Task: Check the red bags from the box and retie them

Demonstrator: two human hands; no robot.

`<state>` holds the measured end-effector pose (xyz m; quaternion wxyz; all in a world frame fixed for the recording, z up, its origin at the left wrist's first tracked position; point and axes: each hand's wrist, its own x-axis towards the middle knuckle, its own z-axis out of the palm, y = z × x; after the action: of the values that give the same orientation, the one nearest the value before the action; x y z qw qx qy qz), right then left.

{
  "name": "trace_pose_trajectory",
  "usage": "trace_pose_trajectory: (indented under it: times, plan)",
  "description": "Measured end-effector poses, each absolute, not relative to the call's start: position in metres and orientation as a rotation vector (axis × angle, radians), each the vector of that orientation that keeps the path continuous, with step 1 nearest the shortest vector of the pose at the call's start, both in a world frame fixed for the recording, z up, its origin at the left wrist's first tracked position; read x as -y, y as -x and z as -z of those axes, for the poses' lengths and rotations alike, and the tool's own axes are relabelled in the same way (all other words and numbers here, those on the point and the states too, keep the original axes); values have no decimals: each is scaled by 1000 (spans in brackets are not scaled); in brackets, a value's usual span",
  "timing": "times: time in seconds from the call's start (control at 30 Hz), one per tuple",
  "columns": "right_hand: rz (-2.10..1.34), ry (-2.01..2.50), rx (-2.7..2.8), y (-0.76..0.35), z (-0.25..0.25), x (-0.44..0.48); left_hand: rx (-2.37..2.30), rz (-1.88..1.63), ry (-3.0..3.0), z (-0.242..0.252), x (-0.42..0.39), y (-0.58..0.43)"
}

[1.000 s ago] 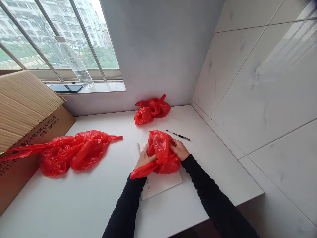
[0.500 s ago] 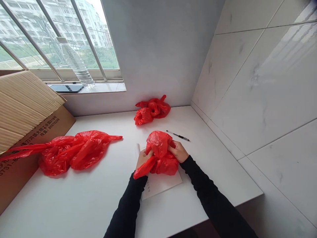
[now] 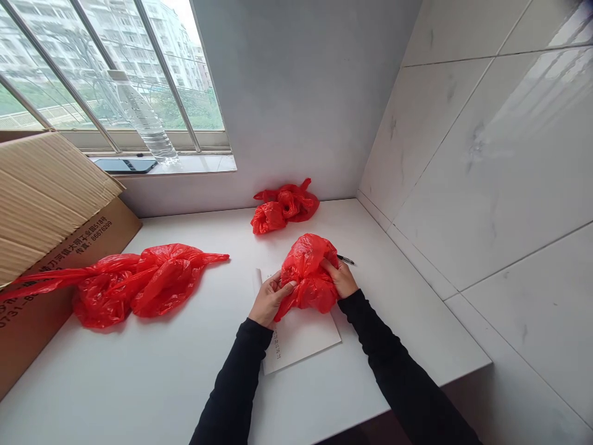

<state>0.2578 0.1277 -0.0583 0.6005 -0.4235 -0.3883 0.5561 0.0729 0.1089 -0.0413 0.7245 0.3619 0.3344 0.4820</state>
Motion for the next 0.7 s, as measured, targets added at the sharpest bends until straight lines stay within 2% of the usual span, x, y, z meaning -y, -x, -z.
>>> trace_pose_trajectory:
  times: [0.27,0.4,0.7]
  plan:
    - [-1420,912,912,-250,53,-121,-857,-1146,-711,41,-112,-76]
    - [-1412,931,907,-250,58,-124,-742,-1095,-589,32,-106,-72]
    - [-1449,915,955,-254,55,-123,-710,-1087,-819,41,-104,-77]
